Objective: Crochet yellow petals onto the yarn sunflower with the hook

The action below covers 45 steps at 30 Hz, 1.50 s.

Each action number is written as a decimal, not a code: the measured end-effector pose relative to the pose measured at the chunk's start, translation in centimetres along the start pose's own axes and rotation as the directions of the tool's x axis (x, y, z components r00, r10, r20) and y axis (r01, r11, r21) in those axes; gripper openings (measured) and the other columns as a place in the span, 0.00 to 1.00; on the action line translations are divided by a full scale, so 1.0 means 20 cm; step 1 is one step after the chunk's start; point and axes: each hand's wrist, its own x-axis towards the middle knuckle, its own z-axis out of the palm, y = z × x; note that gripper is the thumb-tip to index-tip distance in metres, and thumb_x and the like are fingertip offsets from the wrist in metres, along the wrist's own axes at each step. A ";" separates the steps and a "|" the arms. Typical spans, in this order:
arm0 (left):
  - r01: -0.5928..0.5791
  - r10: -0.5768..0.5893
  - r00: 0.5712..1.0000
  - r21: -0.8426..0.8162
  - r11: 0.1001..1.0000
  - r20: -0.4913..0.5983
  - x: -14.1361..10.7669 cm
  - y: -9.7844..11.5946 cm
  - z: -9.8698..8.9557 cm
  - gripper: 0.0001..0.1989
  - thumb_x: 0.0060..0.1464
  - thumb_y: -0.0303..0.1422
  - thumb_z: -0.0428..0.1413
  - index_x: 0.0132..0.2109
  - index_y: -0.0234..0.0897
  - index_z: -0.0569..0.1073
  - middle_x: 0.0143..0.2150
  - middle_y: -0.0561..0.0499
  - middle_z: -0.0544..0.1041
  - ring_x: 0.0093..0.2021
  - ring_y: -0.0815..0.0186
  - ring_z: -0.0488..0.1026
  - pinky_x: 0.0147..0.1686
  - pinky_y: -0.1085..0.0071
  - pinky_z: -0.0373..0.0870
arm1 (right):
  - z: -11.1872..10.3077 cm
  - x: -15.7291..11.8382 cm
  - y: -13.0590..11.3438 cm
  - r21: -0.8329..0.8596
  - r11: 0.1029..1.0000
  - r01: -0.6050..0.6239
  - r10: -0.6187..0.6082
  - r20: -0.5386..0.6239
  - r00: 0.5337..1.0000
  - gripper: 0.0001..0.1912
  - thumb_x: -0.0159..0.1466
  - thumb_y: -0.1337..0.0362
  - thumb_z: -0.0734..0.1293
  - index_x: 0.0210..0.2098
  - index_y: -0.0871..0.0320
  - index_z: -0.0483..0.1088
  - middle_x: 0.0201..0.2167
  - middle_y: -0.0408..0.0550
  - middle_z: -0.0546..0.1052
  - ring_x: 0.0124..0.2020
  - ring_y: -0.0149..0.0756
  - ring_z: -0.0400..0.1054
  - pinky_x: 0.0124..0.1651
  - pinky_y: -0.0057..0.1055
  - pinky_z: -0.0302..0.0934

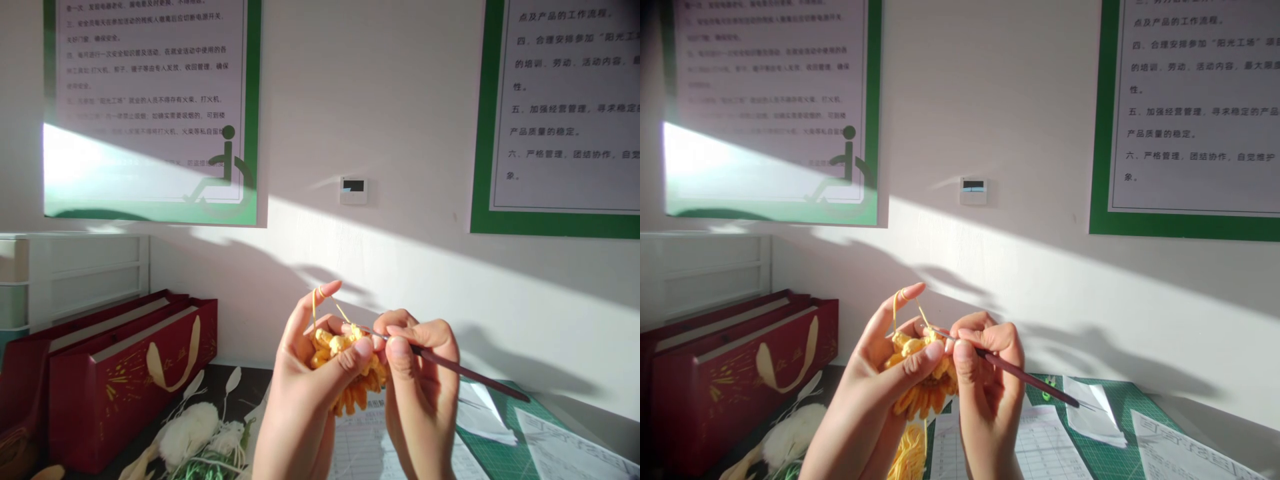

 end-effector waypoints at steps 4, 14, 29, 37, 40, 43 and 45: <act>-0.052 0.053 0.999 0.034 0.998 -0.011 -0.01 -0.01 -0.02 0.38 0.40 0.24 0.75 0.60 0.48 0.77 0.33 0.56 0.74 0.30 0.66 0.75 0.31 0.73 0.74 | -0.01 0.02 0.01 -0.026 0.998 0.057 -0.057 0.027 0.998 0.05 0.73 0.65 0.67 0.39 0.50 0.70 0.32 0.40 0.74 0.35 0.29 0.71 0.36 0.25 0.68; -0.234 0.243 0.970 0.217 0.948 -0.015 -0.07 -0.06 0.04 0.28 0.45 0.19 0.69 0.53 0.46 0.82 0.32 0.57 0.76 0.31 0.72 0.72 0.32 0.80 0.71 | -0.15 0.05 -0.03 -0.414 0.776 0.476 -0.360 0.330 0.873 0.16 0.65 0.78 0.67 0.45 0.52 0.74 0.32 0.42 0.75 0.32 0.34 0.69 0.36 0.34 0.66; -0.025 -0.001 0.989 0.175 0.984 0.148 -0.05 0.03 0.00 0.35 0.45 0.25 0.72 0.61 0.43 0.77 0.32 0.56 0.74 0.27 0.72 0.70 0.24 0.78 0.65 | -0.11 0.08 -0.05 -0.025 0.991 0.131 -0.124 0.197 0.973 0.04 0.72 0.62 0.69 0.39 0.54 0.73 0.28 0.41 0.71 0.33 0.32 0.69 0.34 0.29 0.64; -0.032 -0.016 0.966 0.182 0.983 0.259 -0.04 0.01 -0.04 0.34 0.47 0.22 0.69 0.61 0.48 0.77 0.32 0.56 0.74 0.31 0.67 0.74 0.31 0.72 0.68 | -0.18 0.11 -0.07 -0.016 1.000 0.019 -0.014 0.305 0.952 0.06 0.73 0.61 0.67 0.40 0.54 0.73 0.28 0.41 0.72 0.29 0.29 0.69 0.32 0.27 0.66; -0.039 -0.019 0.960 0.199 0.979 0.278 -0.03 0.01 -0.05 0.31 0.47 0.23 0.69 0.59 0.48 0.79 0.31 0.56 0.74 0.28 0.70 0.72 0.31 0.71 0.68 | -0.18 0.09 -0.06 -0.002 0.999 0.033 -0.031 0.255 0.966 0.05 0.74 0.61 0.66 0.41 0.53 0.72 0.29 0.41 0.74 0.29 0.29 0.71 0.33 0.27 0.67; -0.049 -0.020 0.951 0.214 0.975 0.309 -0.03 0.02 -0.05 0.31 0.47 0.22 0.69 0.57 0.50 0.80 0.31 0.57 0.75 0.28 0.69 0.72 0.30 0.70 0.68 | -0.19 0.08 -0.06 0.010 0.999 0.032 -0.033 0.218 0.975 0.04 0.75 0.61 0.64 0.42 0.51 0.70 0.28 0.40 0.75 0.28 0.29 0.71 0.32 0.27 0.67; -0.027 -0.042 0.948 0.213 0.977 0.316 -0.03 0.02 -0.05 0.29 0.46 0.23 0.70 0.55 0.50 0.82 0.31 0.57 0.75 0.28 0.68 0.73 0.30 0.70 0.69 | -0.19 0.08 -0.07 0.005 1.000 0.004 -0.005 0.200 0.980 0.06 0.76 0.61 0.63 0.42 0.51 0.69 0.27 0.39 0.75 0.26 0.29 0.71 0.30 0.26 0.67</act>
